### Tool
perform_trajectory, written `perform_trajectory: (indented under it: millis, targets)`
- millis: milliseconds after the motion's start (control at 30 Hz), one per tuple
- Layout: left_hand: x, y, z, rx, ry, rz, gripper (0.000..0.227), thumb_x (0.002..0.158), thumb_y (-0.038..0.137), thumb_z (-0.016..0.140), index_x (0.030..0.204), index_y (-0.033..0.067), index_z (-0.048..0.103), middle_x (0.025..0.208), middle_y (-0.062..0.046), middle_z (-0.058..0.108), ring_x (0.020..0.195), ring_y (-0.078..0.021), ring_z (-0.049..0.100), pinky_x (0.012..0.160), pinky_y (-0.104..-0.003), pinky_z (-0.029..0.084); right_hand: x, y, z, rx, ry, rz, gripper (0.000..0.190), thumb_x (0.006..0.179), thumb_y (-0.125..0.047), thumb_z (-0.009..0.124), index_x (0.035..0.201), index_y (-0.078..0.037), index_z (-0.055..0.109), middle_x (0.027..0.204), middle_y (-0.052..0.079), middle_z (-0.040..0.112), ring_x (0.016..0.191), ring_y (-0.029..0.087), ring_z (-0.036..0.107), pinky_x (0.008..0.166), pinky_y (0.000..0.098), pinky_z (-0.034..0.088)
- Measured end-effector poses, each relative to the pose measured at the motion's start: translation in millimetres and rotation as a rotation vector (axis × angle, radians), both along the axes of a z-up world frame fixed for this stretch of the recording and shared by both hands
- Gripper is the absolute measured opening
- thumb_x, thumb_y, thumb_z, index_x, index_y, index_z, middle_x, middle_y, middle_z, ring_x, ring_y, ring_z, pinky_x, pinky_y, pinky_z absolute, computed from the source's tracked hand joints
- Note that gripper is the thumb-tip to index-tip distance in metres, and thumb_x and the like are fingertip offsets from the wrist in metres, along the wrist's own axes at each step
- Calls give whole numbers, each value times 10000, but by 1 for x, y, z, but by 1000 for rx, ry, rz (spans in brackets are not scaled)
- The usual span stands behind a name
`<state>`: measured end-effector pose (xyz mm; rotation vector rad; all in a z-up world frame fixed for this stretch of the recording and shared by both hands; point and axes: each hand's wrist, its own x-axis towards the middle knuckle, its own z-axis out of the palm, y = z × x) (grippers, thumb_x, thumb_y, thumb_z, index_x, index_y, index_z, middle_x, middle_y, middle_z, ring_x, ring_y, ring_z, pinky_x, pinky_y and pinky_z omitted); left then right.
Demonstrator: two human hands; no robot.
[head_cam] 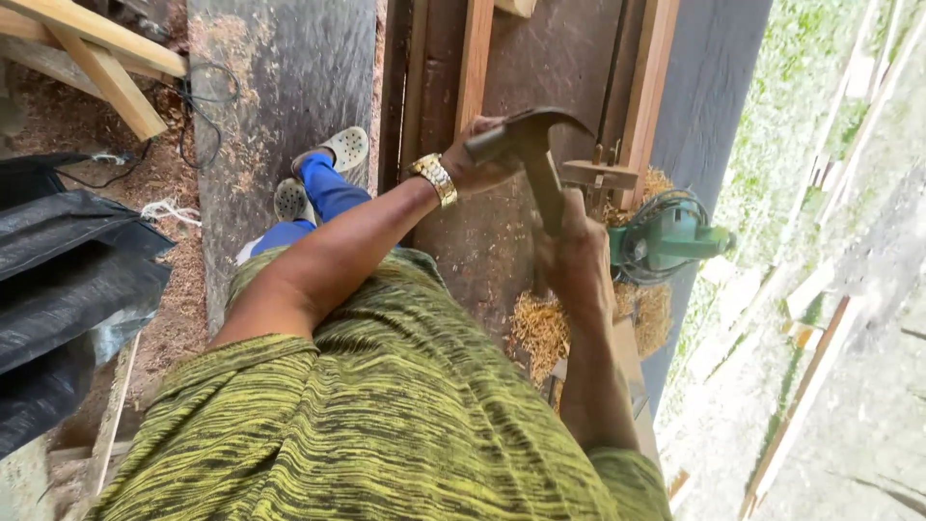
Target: Securing wood pieces with a large C-clamp and then using a hammer on the wood joinery.
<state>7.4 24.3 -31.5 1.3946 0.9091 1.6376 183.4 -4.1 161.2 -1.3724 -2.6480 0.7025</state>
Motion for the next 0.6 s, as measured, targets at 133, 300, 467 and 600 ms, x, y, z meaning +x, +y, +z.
perform_trajectory:
  millis: [133, 300, 467, 600]
  targets:
    - [-1, -12, 28, -56, 295, 234, 122, 925, 176, 672, 977, 90, 602, 772, 21, 660, 593, -95, 633, 544, -257, 590, -1, -6, 33, 152, 237, -45, 300, 993, -185, 764, 1056, -8, 530, 775, 135, 655, 614, 260, 642, 566, 382, 509]
    - [-6, -15, 29, -285, 242, 140, 344, 942, 281, 730, 748, 113, 500, 588, -8, 533, 518, -109, 526, 452, -296, 472, 16, 3, 16, 431, 460, -113, 208, 1083, -179, 704, 991, -59, 562, 779, 113, 622, 603, 224, 603, 572, 357, 493]
    - [-3, -13, 22, -217, 250, 214, 337, 924, 278, 747, 759, 98, 514, 596, -16, 544, 535, -85, 544, 471, -312, 464, 10, 5, -21, 369, 296, 9, 151, 1039, -138, 674, 1117, -42, 586, 836, 160, 654, 666, 276, 660, 627, 408, 564]
    - [5, -18, 4, 69, 182, 161, 131, 978, 208, 687, 970, 101, 611, 725, 15, 657, 589, -60, 625, 563, -277, 550, 1, -2, -17, 44, 73, -13, 289, 938, -132, 734, 1120, -35, 532, 828, 182, 694, 731, 333, 706, 600, 467, 549]
